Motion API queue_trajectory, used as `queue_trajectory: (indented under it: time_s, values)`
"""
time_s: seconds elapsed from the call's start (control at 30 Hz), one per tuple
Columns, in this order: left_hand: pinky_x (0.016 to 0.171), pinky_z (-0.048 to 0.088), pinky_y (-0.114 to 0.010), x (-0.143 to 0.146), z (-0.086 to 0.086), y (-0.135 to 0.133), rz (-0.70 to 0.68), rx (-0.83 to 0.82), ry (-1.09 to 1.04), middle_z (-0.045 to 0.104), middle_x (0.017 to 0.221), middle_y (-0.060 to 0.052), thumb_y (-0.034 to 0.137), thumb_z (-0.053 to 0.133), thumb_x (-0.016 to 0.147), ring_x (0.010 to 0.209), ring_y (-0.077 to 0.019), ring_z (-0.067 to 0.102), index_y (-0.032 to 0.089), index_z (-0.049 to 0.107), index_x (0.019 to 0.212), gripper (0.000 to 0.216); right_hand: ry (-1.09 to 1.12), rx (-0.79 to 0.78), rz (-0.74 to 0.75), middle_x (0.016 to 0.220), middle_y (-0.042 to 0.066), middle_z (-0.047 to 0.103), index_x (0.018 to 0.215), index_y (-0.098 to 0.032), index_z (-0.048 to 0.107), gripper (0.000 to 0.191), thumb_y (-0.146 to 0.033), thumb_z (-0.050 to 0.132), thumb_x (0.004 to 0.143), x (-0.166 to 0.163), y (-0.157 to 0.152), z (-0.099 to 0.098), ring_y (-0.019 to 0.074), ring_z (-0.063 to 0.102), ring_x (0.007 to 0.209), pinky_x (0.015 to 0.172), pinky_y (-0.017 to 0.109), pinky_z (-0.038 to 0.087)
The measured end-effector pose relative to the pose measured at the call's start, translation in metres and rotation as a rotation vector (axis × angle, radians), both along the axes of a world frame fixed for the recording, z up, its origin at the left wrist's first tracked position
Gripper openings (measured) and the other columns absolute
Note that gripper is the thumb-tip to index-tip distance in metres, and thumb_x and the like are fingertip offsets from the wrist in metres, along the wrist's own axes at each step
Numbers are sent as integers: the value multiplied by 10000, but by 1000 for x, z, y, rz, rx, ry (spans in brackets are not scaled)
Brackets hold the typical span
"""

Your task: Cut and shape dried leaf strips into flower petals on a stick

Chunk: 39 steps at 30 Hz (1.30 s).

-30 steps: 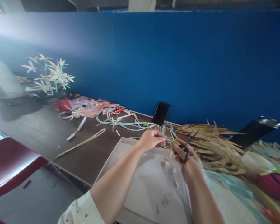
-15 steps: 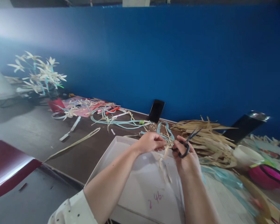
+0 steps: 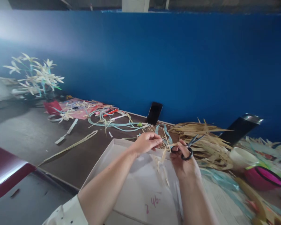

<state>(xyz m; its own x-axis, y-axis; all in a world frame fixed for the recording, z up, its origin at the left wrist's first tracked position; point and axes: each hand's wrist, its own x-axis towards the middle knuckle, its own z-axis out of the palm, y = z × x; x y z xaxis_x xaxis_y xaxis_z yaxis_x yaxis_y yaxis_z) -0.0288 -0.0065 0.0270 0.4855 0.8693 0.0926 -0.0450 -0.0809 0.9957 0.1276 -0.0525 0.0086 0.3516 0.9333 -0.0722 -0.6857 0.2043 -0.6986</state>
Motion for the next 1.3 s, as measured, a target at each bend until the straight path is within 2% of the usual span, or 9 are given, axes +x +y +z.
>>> queue_trajectory:
  time_s: [0.17,0.3,0.47,0.57,0.67,0.8,1.0,1.13,1.3]
  values:
    - [579,480,-226,7,-1,-5,-24,2,27,622,810,-64,479,600,688,712,-121,569,139,632,875,389,-201,-25,-112,605,-62,530,891,-211,626,343,-163,761,580,-8,0,-2,40,482,521,423,117,337]
    - [549,463,-207,15,-8,-6,-9,-15,44,623,796,-44,424,669,626,653,-99,549,142,641,841,356,-293,-21,-105,615,-51,546,909,-212,631,339,-199,762,597,-12,-3,-3,47,476,527,457,136,347]
    - [485,413,-181,18,-13,-5,62,-39,-19,557,625,-10,406,641,654,538,-66,487,121,631,756,302,-388,8,-16,629,-47,552,969,-227,619,370,-230,747,622,-12,-4,-6,62,459,528,463,162,331]
    - [484,404,-175,17,-11,-5,86,-59,-67,546,606,-8,393,625,671,539,-67,489,121,623,756,285,-449,-24,26,693,-36,568,1012,-234,607,409,-240,744,627,-13,-5,-6,73,471,559,475,172,334]
    - [487,406,-181,13,-7,-3,128,-69,-87,553,621,-14,392,612,680,540,-69,488,124,611,739,274,-520,-51,131,720,-15,576,1005,-210,617,392,-277,735,637,-15,-7,-5,101,493,611,478,185,333]
    - [505,412,-190,6,-1,2,187,-2,-80,537,606,-1,406,596,689,523,-64,463,133,600,702,273,-546,-87,271,728,14,603,999,-190,629,341,-345,682,700,-19,-11,-1,114,497,631,493,197,340]
    - [527,415,-190,1,0,5,223,19,-63,573,678,-12,405,623,658,575,-75,484,138,633,758,285,-519,-96,148,766,9,608,1061,-226,606,403,-327,704,684,-18,-11,2,111,499,648,494,191,337]
    - [530,406,-191,3,-5,7,253,-16,-89,562,656,-1,412,615,658,571,-75,475,144,634,745,282,-597,-91,247,771,34,625,1052,-202,607,386,-377,666,714,-19,-13,1,132,510,659,494,208,341]
    - [509,369,-177,6,-5,6,410,-5,-76,543,593,19,387,602,668,540,-66,457,154,635,717,240,-789,-117,336,731,38,637,1031,-201,624,374,-435,618,740,-22,-14,-3,148,515,656,484,218,326]
